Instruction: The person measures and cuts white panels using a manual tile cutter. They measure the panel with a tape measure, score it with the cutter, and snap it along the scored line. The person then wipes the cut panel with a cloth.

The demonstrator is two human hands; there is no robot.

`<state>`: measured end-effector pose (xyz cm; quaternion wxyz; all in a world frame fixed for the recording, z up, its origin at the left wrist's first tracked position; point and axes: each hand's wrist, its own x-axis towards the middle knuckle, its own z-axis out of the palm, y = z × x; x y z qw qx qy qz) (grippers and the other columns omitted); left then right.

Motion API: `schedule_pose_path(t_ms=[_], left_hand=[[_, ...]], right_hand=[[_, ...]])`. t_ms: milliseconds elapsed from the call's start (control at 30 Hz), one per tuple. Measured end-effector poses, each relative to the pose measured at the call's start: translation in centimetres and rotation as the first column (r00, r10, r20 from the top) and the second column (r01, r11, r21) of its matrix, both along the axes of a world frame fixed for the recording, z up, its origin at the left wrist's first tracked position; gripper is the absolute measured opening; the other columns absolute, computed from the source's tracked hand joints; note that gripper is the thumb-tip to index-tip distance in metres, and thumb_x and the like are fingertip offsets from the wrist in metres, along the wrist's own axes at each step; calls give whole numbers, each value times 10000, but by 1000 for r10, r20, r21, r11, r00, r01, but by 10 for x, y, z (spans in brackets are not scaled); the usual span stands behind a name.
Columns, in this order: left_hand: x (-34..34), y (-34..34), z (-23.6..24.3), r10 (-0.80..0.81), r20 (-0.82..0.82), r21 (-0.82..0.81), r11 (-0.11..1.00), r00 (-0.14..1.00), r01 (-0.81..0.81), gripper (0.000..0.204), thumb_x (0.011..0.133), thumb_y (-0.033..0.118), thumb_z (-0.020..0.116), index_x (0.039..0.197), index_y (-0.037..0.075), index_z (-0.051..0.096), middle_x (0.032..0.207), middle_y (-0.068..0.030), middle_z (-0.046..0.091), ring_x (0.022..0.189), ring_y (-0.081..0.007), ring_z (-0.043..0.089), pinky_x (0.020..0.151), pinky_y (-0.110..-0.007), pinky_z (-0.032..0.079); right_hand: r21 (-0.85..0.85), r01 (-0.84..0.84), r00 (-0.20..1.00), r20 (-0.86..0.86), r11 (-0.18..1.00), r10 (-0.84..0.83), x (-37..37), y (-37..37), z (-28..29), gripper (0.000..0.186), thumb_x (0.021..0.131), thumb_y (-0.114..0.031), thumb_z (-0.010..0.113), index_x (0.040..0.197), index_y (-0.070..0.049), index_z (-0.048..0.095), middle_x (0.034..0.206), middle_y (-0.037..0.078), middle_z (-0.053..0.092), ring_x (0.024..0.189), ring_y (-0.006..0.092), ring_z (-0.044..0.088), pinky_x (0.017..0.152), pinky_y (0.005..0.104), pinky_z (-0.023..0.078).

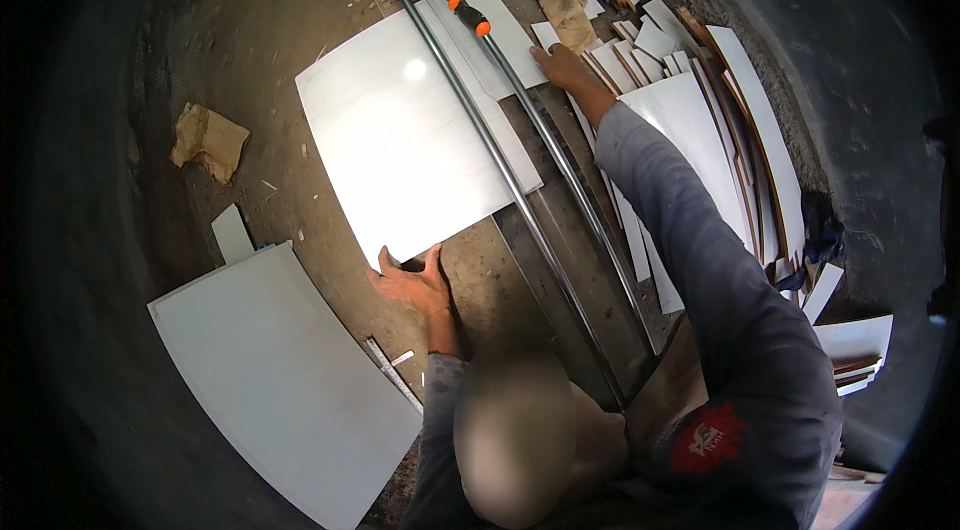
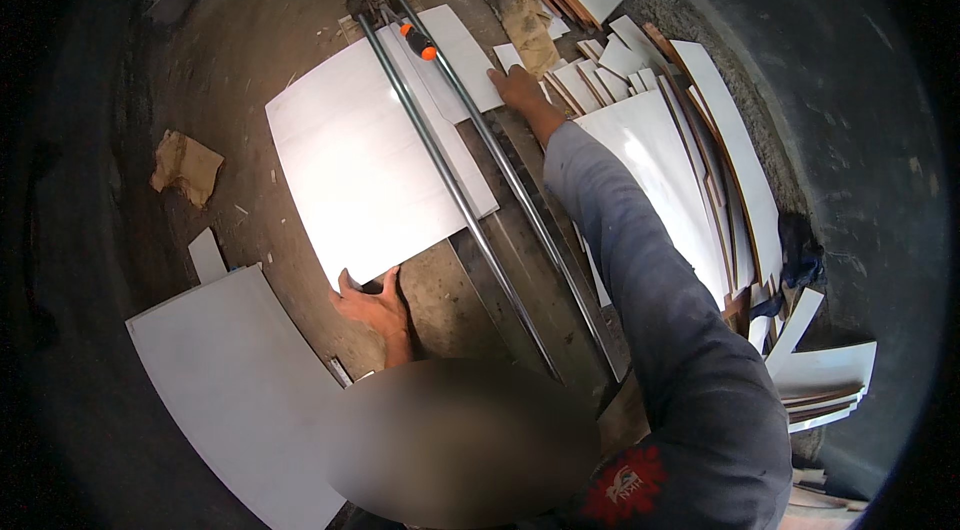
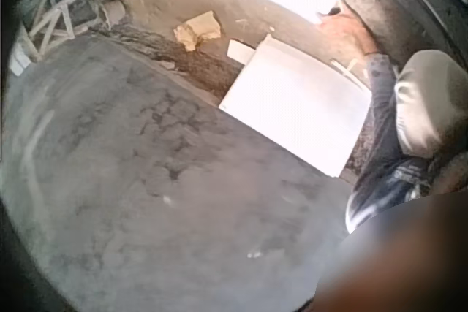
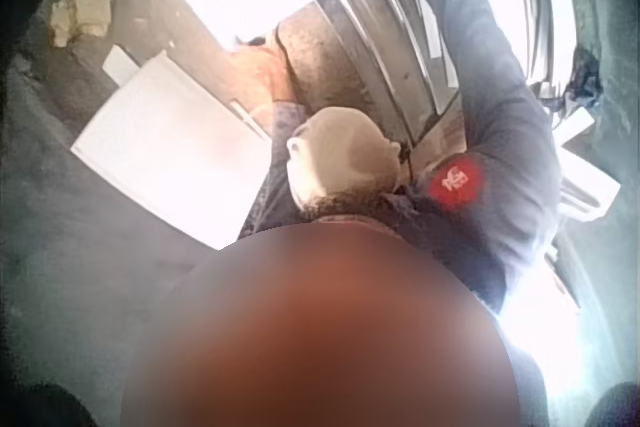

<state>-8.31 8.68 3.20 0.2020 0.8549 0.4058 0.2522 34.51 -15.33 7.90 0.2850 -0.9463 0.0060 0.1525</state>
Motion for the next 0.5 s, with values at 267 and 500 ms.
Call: schedule_pose_path(t_ms=[267, 500], left_hand=[[2, 1, 5, -13, -6, 10, 1000, 1000, 13, 1083, 699, 646, 884, 1496, 76, 422, 1542, -328, 306, 1443, -489, 298, 1156, -634, 285], [1, -1, 4, -2, 28, -21, 1000, 1000, 2, 1069, 699, 634, 888, 1486, 71, 435, 1527, -317, 324, 1429, -481, 317, 1154, -623, 301]], right_hand=[[384, 377, 905, -348, 843, -245, 4, -15, -13, 678, 940, -375, 785, 1468, -48, 511, 1194, 107, 690, 982, 212, 700, 748, 388, 642], [677, 412, 911, -313, 609, -268, -28, -78, 17, 453, 1017, -237, 695, 1358, 25, 552, 1189, 134, 695, 991, 215, 724, 761, 321, 658]])
